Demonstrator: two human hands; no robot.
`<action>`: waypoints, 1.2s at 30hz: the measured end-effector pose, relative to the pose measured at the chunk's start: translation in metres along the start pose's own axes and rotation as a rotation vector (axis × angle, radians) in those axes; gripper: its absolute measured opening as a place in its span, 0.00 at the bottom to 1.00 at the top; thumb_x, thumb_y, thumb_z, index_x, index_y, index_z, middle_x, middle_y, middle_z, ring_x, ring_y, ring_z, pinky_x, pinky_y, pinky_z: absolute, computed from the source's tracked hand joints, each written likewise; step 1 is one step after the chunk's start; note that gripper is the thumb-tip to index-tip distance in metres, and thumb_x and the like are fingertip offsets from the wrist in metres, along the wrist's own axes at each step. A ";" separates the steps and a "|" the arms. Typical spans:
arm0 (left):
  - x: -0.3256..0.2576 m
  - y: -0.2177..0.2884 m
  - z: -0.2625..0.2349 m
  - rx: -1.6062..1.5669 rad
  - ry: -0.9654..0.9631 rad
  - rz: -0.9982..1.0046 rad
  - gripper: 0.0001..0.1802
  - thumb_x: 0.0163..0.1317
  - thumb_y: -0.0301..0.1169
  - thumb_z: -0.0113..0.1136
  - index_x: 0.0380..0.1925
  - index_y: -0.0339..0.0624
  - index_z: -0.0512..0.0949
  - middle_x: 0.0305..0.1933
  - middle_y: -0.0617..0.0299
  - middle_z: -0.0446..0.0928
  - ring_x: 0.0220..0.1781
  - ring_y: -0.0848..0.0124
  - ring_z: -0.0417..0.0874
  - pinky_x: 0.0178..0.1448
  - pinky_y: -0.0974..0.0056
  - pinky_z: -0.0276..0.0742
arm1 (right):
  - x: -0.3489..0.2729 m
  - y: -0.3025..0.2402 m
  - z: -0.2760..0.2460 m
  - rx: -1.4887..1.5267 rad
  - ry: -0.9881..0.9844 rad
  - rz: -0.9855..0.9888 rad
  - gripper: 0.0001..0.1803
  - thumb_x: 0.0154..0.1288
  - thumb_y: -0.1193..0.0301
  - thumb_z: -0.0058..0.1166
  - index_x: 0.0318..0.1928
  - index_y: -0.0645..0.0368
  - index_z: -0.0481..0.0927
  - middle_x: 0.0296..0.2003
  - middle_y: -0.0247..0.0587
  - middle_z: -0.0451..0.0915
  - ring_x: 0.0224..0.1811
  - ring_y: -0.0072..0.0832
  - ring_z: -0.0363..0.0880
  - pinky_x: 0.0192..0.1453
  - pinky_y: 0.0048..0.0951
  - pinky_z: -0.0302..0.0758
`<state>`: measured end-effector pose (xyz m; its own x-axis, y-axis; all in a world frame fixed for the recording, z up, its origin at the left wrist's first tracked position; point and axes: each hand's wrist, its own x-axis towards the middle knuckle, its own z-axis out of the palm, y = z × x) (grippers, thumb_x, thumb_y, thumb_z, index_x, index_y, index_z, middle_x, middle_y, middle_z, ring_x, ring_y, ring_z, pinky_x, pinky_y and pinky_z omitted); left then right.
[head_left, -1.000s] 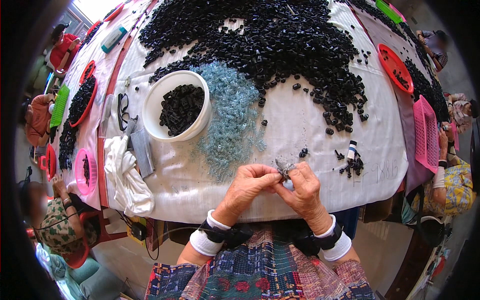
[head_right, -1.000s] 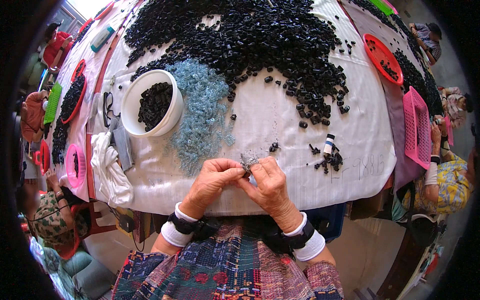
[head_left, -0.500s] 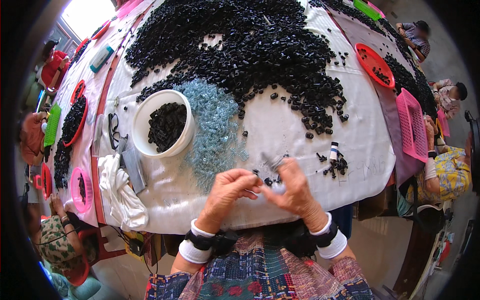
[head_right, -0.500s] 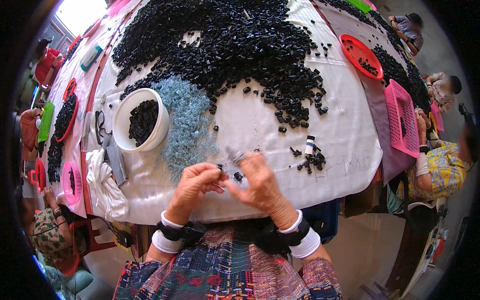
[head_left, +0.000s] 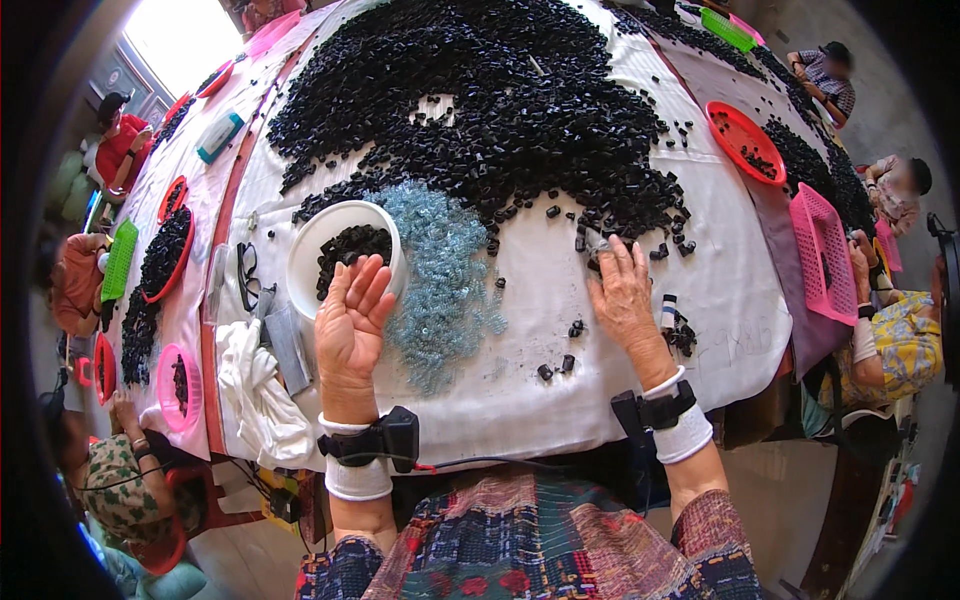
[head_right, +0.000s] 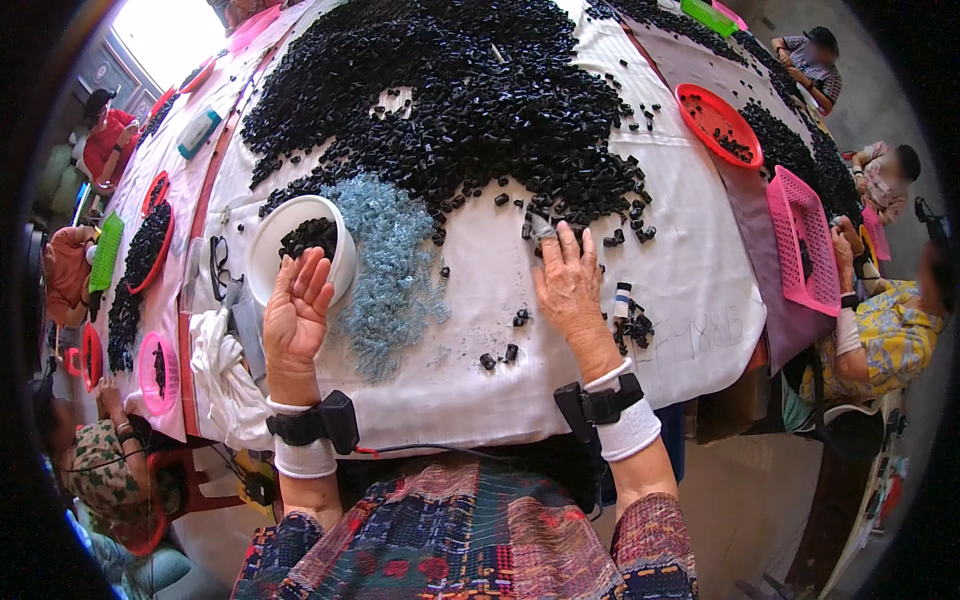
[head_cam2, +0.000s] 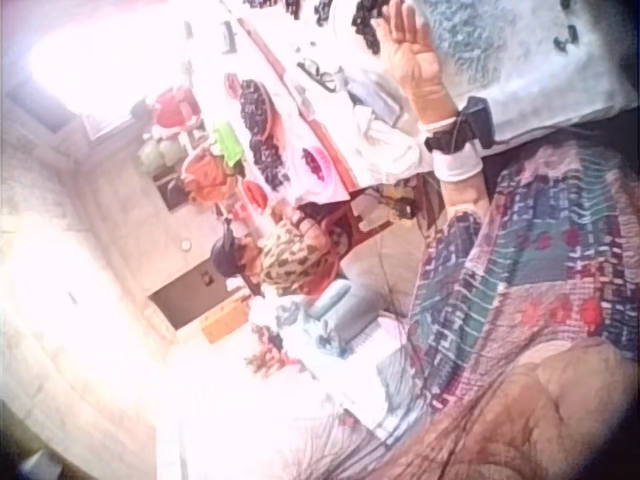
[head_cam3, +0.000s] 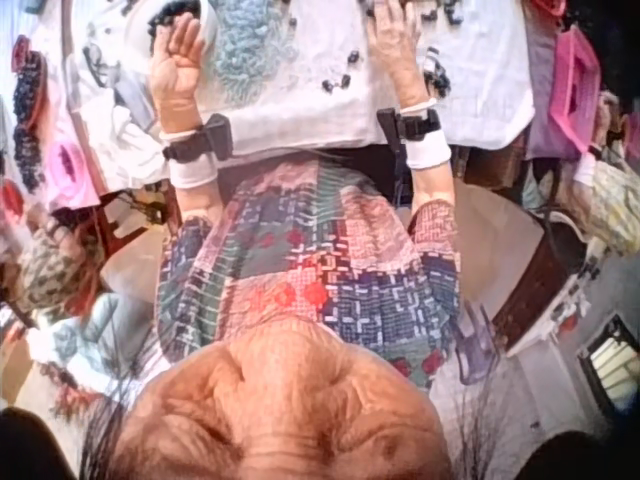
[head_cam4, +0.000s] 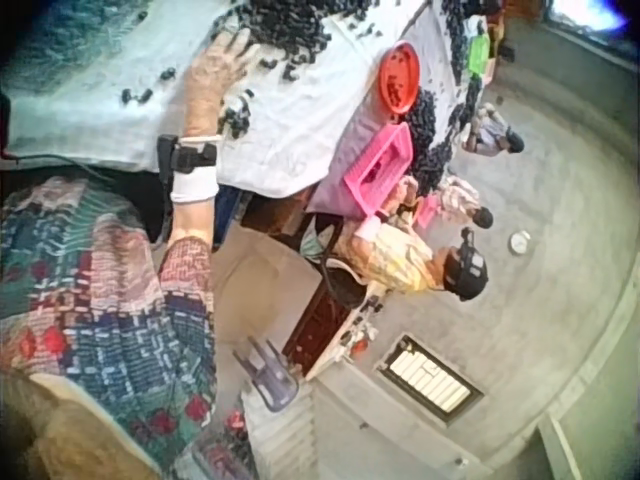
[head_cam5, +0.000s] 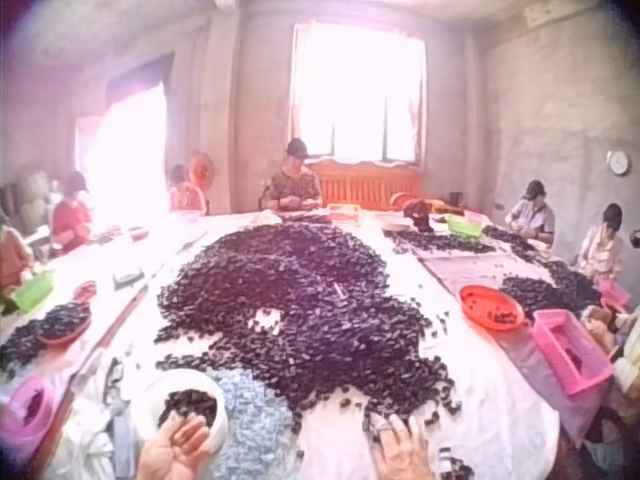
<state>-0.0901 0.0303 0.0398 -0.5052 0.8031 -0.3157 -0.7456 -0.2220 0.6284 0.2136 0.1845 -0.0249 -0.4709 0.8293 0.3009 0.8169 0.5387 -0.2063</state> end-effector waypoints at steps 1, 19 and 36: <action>0.000 0.000 -0.001 -0.006 -0.009 -0.004 0.17 0.68 0.36 0.44 0.47 0.34 0.72 0.48 0.51 0.77 0.46 0.63 0.81 0.39 0.62 0.85 | -0.003 -0.006 0.000 0.023 0.007 -0.050 0.29 0.56 0.67 0.53 0.59 0.58 0.65 0.62 0.51 0.60 0.65 0.53 0.52 0.66 0.50 0.54; -0.066 -0.080 0.009 0.347 -0.231 -0.451 0.12 0.63 0.31 0.53 0.42 0.34 0.74 0.34 0.53 0.80 0.32 0.68 0.83 0.32 0.67 0.82 | -0.017 -0.071 -0.038 0.344 -0.030 -0.211 0.16 0.53 0.77 0.51 0.45 0.59 0.73 0.35 0.39 0.78 0.45 0.35 0.73 0.52 0.36 0.63; -0.068 -0.089 0.006 0.384 -0.262 -0.497 0.13 0.63 0.32 0.55 0.42 0.34 0.73 0.38 0.55 0.78 0.33 0.74 0.81 0.34 0.73 0.80 | -0.009 -0.080 0.003 0.167 -0.001 -0.264 0.19 0.48 0.75 0.56 0.44 0.60 0.73 0.36 0.43 0.74 0.42 0.38 0.72 0.47 0.36 0.70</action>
<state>0.0140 -0.0012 0.0097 0.0154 0.8772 -0.4799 -0.6300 0.3812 0.6766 0.1520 0.1346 -0.0139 -0.6597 0.6575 0.3639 0.6004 0.7524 -0.2711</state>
